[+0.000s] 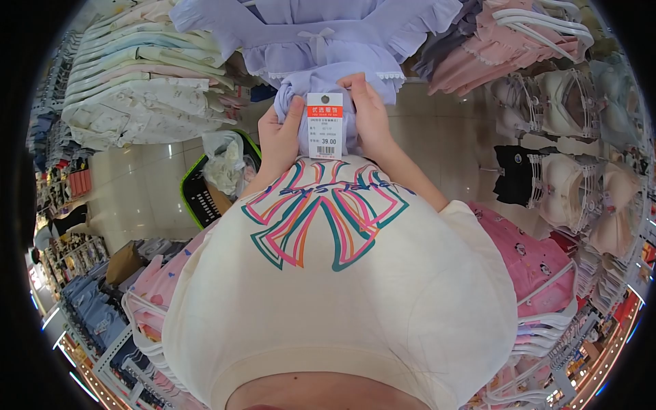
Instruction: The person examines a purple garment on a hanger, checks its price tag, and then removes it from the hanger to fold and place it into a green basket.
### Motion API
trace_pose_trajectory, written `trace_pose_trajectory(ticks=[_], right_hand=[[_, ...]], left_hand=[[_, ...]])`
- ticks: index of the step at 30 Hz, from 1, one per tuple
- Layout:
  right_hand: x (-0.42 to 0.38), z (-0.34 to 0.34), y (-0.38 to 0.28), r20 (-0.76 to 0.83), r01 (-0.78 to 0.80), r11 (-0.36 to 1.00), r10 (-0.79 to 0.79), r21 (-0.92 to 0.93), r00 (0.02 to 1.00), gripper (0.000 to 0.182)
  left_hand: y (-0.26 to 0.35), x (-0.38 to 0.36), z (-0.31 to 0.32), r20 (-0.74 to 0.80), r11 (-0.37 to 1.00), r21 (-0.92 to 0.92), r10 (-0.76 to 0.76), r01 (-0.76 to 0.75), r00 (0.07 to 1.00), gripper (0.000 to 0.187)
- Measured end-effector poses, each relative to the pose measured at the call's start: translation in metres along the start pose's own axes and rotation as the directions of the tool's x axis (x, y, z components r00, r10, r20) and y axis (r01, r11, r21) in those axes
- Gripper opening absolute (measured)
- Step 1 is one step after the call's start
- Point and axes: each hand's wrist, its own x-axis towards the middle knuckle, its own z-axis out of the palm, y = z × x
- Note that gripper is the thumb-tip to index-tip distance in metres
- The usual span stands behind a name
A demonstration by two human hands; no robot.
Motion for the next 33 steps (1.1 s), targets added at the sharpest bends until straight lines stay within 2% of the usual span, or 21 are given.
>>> trace_pose_trajectory(ticks=[2, 5, 8, 11, 14, 17, 20, 23, 29, 33], right_hand=[[-0.001, 0.004, -0.005, 0.078, -0.006, 1.000, 0.007, -0.015, 0.997, 0.023], [-0.009, 0.021, -0.015, 0.166, 0.138, 0.939, -0.089, -0.315, 0.982, 0.027], [-0.009, 0.020, -0.014, 0.193, -0.028, 0.968, 0.078, -0.249, 0.978, 0.030], [-0.009, 0.018, -0.009, 0.174, -0.057, 0.977, 0.094, -0.206, 0.980, 0.028], [-0.009, 0.018, -0.007, 0.159, -0.108, 0.987, 0.126, -0.117, 0.979, 0.026], [-0.011, 0.023, -0.012, 0.161, -0.097, 0.981, 0.125, -0.171, 0.979, 0.030], [-0.011, 0.029, -0.013, 0.138, -0.106, 0.987, 0.123, -0.124, 0.983, 0.024], [-0.009, 0.031, -0.009, 0.147, -0.082, 0.982, 0.108, -0.172, 0.983, 0.024], [-0.009, 0.044, -0.003, 0.134, -0.056, 0.979, 0.083, -0.195, 0.987, 0.024], [-0.008, 0.042, 0.005, 0.118, -0.068, 0.989, 0.084, -0.128, 0.989, 0.028]], left_hand=[[-0.003, 0.001, -0.003, -0.015, 1.000, 0.016, -0.001, 0.001, 1.000, 0.028], [-0.001, 0.002, -0.004, -0.003, 0.999, -0.035, -0.028, 0.027, 1.000, 0.032], [0.000, 0.002, -0.005, -0.018, 0.978, -0.196, -0.074, 0.069, 0.997, 0.035], [0.006, 0.003, -0.008, 0.005, 0.942, -0.309, -0.140, 0.135, 0.990, 0.036], [0.001, 0.005, -0.012, 0.018, 0.943, -0.304, -0.138, 0.137, 0.990, 0.033], [-0.002, 0.005, -0.016, 0.068, 0.959, -0.248, -0.122, 0.135, 0.990, 0.028], [0.006, 0.003, -0.017, 0.090, 0.968, -0.221, -0.101, 0.119, 0.991, 0.024], [0.008, 0.005, -0.023, 0.107, 0.977, -0.193, -0.068, 0.088, 0.992, 0.023], [0.005, 0.009, -0.037, 0.120, 0.973, -0.206, -0.081, 0.104, 0.989, 0.023], [0.005, 0.009, -0.038, 0.118, 0.970, -0.210, -0.103, 0.126, 0.988, 0.024]])
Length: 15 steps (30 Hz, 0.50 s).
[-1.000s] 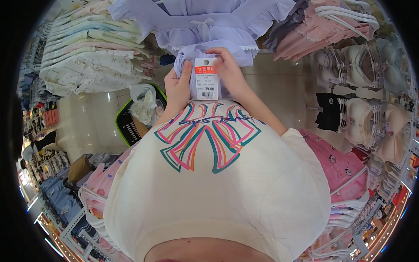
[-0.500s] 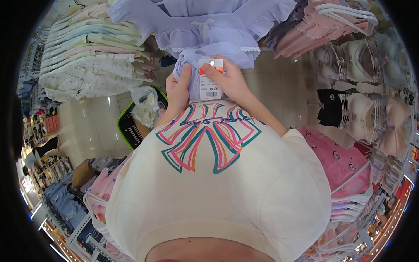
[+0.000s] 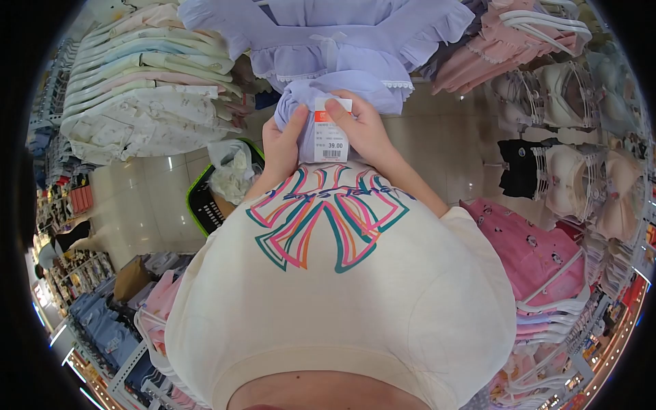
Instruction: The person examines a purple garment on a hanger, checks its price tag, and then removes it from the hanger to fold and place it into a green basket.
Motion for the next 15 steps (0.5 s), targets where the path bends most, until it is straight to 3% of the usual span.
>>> trace_pose_trajectory(ticks=[5, 15], right_hand=[[0.005, 0.002, 0.009, 0.053, 0.010, 1.000, -0.009, -0.020, 0.999, 0.038], [0.009, 0.020, 0.011, 0.007, 0.002, 0.998, -0.001, -0.064, 1.000, 0.045]], left_hand=[[0.005, -0.004, -0.005, -0.010, 1.000, -0.023, -0.009, 0.009, 1.000, 0.025], [0.010, -0.005, -0.021, -0.045, 0.997, -0.067, -0.029, 0.026, 0.999, 0.026]])
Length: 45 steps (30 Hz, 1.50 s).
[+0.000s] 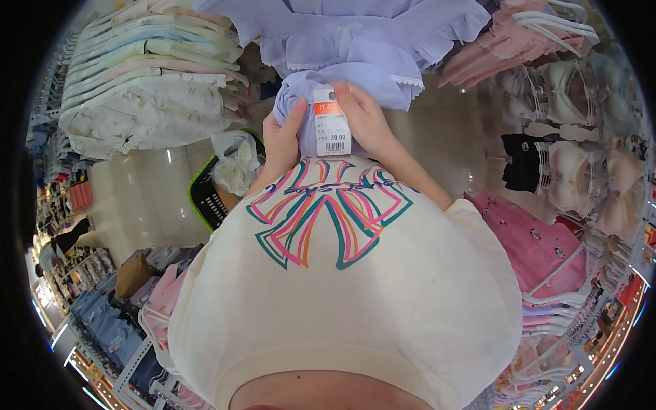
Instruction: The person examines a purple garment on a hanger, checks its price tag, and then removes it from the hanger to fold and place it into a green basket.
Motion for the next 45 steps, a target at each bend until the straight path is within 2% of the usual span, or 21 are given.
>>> trace_pose_trajectory(ticks=[8, 14, 23, 29, 32, 35, 41, 45], right_hand=[[0.002, 0.011, -0.007, -0.016, -0.022, 1.000, 0.021, -0.021, 1.000, 0.048], [0.002, 0.011, -0.008, -0.025, -0.004, 0.999, 0.005, 0.039, 1.000, 0.051], [0.001, 0.016, -0.002, -0.090, -0.020, 0.999, 0.023, 0.029, 0.996, 0.047], [0.000, 0.016, 0.006, -0.061, -0.016, 0.999, 0.019, 0.042, 0.998, 0.045], [-0.002, 0.016, 0.002, -0.055, -0.009, 0.998, 0.005, -0.068, 0.998, 0.051], [-0.003, 0.010, 0.001, -0.053, -0.033, 0.999, 0.033, 0.001, 0.998, 0.047], [-0.005, -0.003, -0.005, -0.053, 0.003, 0.994, -0.008, -0.105, 0.999, 0.049], [-0.008, -0.014, -0.012, -0.023, -0.026, 1.000, 0.025, -0.019, 0.999, 0.048]], left_hand=[[0.004, 0.001, -0.008, 0.009, 1.000, -0.007, -0.003, 0.003, 1.000, 0.027], [0.008, 0.001, -0.006, 0.048, 1.000, 0.003, 0.028, -0.029, 0.998, 0.027], [0.008, -0.001, -0.013, 0.063, 0.999, 0.049, 0.005, -0.008, 0.998, 0.028], [0.006, -0.003, -0.019, 0.035, 0.997, 0.073, -0.002, -0.001, 0.999, 0.029], [0.006, -0.005, -0.015, 0.029, 1.000, 0.021, -0.019, 0.019, 0.999, 0.029], [0.003, -0.003, -0.012, 0.043, 1.000, 0.023, -0.005, 0.004, 0.999, 0.029], [-0.001, -0.005, 0.004, 0.024, 1.000, 0.006, -0.017, 0.017, 1.000, 0.029], [-0.006, -0.007, 0.014, 0.018, 1.000, 0.010, 0.006, -0.006, 1.000, 0.029]])
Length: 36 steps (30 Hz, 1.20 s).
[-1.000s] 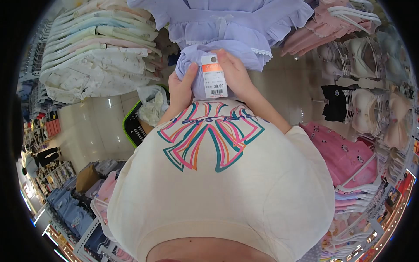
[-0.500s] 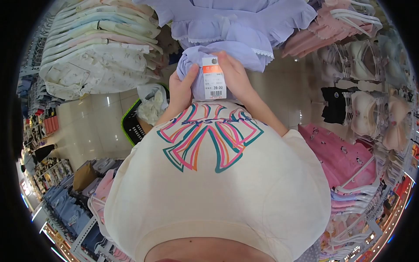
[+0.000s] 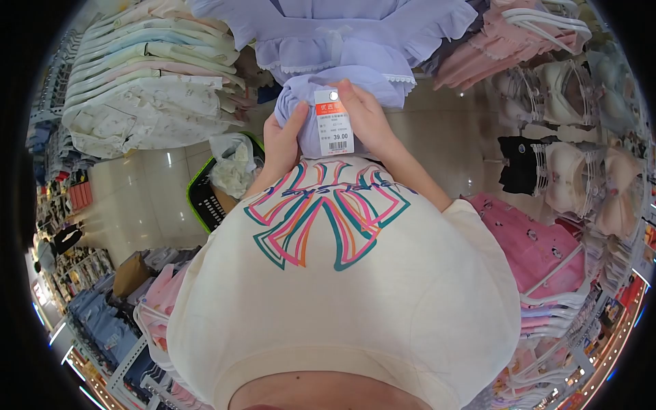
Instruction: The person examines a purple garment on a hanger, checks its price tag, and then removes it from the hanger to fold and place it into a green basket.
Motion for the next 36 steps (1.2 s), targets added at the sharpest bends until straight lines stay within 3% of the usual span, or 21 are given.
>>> trace_pose_trajectory(ticks=[8, 11, 14, 17, 18, 21, 24, 30, 36], right_hand=[[0.002, -0.014, -0.005, 0.095, 0.004, 1.000, -0.007, 0.027, 0.995, 0.046], [0.002, -0.017, -0.006, 0.143, 0.057, 0.998, -0.052, -0.032, 0.988, 0.046], [0.005, -0.025, -0.002, 0.118, 0.153, 0.987, -0.159, 0.057, 0.980, 0.041], [0.008, -0.034, -0.004, 0.129, 0.054, 0.989, -0.072, 0.140, 0.989, 0.032], [0.011, -0.033, 0.001, 0.087, 0.136, 0.989, -0.131, -0.051, 0.988, 0.028], [0.017, -0.044, 0.010, 0.072, 0.150, 0.905, -0.132, -0.398, 0.989, 0.026], [0.019, -0.044, 0.016, 0.065, 0.207, 0.914, -0.197, -0.348, 0.978, 0.024], [0.016, -0.045, 0.023, -0.025, 0.134, 0.955, -0.145, -0.263, 0.989, 0.014], [0.014, -0.048, 0.026, -0.014, 0.164, 0.941, -0.176, -0.296, 0.984, 0.010]], left_hand=[[-0.006, -0.001, 0.011, -0.043, 1.000, -0.027, -0.003, 0.002, 0.999, 0.029], [-0.005, -0.003, 0.015, -0.092, 0.996, -0.080, -0.049, 0.042, 0.995, 0.029], [-0.007, 0.000, 0.016, -0.133, 0.997, -0.076, -0.040, 0.030, 0.990, 0.028], [-0.006, 0.001, 0.014, -0.159, 0.986, -0.165, -0.037, 0.011, 0.987, 0.028], [-0.006, 0.002, 0.013, -0.180, 0.985, -0.172, -0.045, 0.014, 0.983, 0.028], [-0.012, 0.004, 0.009, -0.213, 0.977, -0.211, -0.083, 0.037, 0.973, 0.028], [-0.015, 0.009, 0.005, -0.188, 0.964, -0.258, -0.109, 0.058, 0.976, 0.028], [-0.018, 0.008, 0.007, -0.129, 0.961, -0.267, -0.107, 0.070, 0.986, 0.030], [-0.018, 0.004, 0.008, -0.111, 0.974, -0.220, -0.082, 0.056, 0.990, 0.030]])
